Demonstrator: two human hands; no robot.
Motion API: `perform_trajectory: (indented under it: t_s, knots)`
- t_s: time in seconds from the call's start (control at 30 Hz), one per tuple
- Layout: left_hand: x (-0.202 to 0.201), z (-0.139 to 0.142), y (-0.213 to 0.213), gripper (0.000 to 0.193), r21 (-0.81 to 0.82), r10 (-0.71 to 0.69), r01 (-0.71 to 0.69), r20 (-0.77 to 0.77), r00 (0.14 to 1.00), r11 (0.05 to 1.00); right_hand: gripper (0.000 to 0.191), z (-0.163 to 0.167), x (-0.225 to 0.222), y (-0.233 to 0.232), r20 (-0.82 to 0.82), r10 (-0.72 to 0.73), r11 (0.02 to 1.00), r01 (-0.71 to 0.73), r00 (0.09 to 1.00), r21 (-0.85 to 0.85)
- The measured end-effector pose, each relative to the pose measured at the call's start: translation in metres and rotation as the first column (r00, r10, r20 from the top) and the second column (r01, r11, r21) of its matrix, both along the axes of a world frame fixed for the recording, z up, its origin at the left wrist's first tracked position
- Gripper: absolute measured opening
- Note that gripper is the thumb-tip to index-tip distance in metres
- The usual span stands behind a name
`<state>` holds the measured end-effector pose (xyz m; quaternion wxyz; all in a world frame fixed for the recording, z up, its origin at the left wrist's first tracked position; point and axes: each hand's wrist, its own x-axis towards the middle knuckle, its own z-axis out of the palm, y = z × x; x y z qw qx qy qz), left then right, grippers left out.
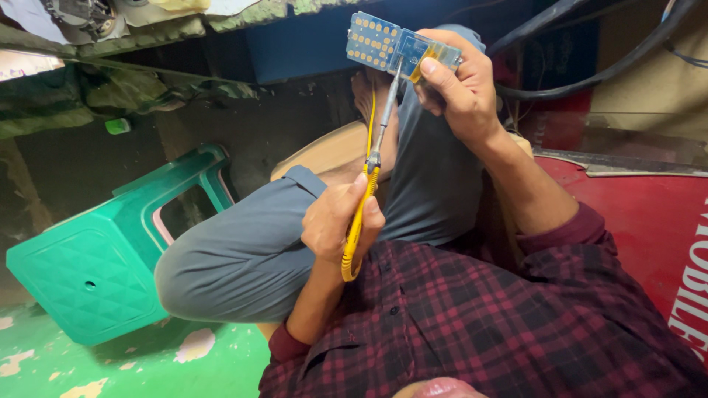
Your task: The person sits on the floor holding a disassembled phone motherboard in one hand and a soldering iron in the other. They solder contacts on the board, flip the board over to work on the keypad side, touch the iron to the workbench briefly, and at the end handle a spool of solder wire.
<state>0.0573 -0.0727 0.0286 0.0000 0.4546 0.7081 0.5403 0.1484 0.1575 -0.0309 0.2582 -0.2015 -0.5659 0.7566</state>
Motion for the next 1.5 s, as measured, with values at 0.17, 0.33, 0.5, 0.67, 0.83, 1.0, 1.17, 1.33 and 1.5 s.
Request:
perform_trajectory:
  t_s: [0.17, 0.33, 0.5, 0.67, 0.83, 1.0, 1.17, 1.33, 1.5]
  knots:
    - [-0.0014, -0.0003, 0.0002, 0.027, 0.005, -0.004, 0.004, 0.000, 1.000, 1.000, 0.032, 0.0009, 0.0009, -0.0002, 0.010, 0.012, 0.999, -0.011, 1.000, -0.033]
    - [-0.0006, -0.0002, -0.0001, 0.027, 0.000, -0.003, 0.003, -0.012, 1.000, 1.000, 0.032, 0.0016, 0.0004, -0.0001, 0.011, 0.007, 1.000, -0.007, 1.000, 0.007]
    - [0.0004, -0.0009, 0.0013, 0.026, 0.015, 0.006, -0.006, -0.019, 1.000, 1.000, 0.032, 0.0025, 0.0004, -0.0004, 0.013, 0.003, 1.000, -0.003, 1.000, -0.002]
    - [-0.0004, -0.0007, 0.0006, 0.026, 0.011, 0.002, -0.001, -0.023, 1.000, 1.000, 0.032, 0.0035, 0.0002, -0.0003, 0.026, 0.003, 1.000, -0.003, 1.000, -0.001]
    - [-0.0012, 0.0001, 0.0002, 0.026, 0.042, 0.000, 0.000, 0.004, 1.000, 0.999, 0.032, 0.0037, -0.0003, -0.0005, 0.005, 0.004, 1.000, -0.004, 1.000, -0.001]
    - [0.0001, 0.0013, -0.0001, 0.027, -0.002, 0.002, -0.003, -0.013, 1.000, 1.000, 0.032, 0.0032, -0.0005, -0.0009, 0.019, -0.004, 1.000, 0.004, 1.000, -0.024]
    - [0.0009, 0.0012, 0.0001, 0.027, -0.019, 0.005, -0.005, -0.016, 1.000, 1.000, 0.031, 0.0039, -0.0003, -0.0005, 0.010, 0.003, 1.000, -0.003, 1.000, -0.012]
    - [0.0003, -0.0001, 0.0023, 0.026, 0.019, 0.012, -0.012, -0.009, 1.000, 1.000, 0.031, 0.0044, -0.0005, -0.0013, 0.000, 0.005, 1.000, -0.005, 1.000, -0.015]
    - [0.0005, 0.0009, 0.0007, 0.027, 0.027, 0.009, -0.009, -0.003, 1.000, 1.000, 0.031, 0.0035, -0.0004, -0.0001, -0.003, 0.011, 1.000, -0.011, 1.000, -0.009]
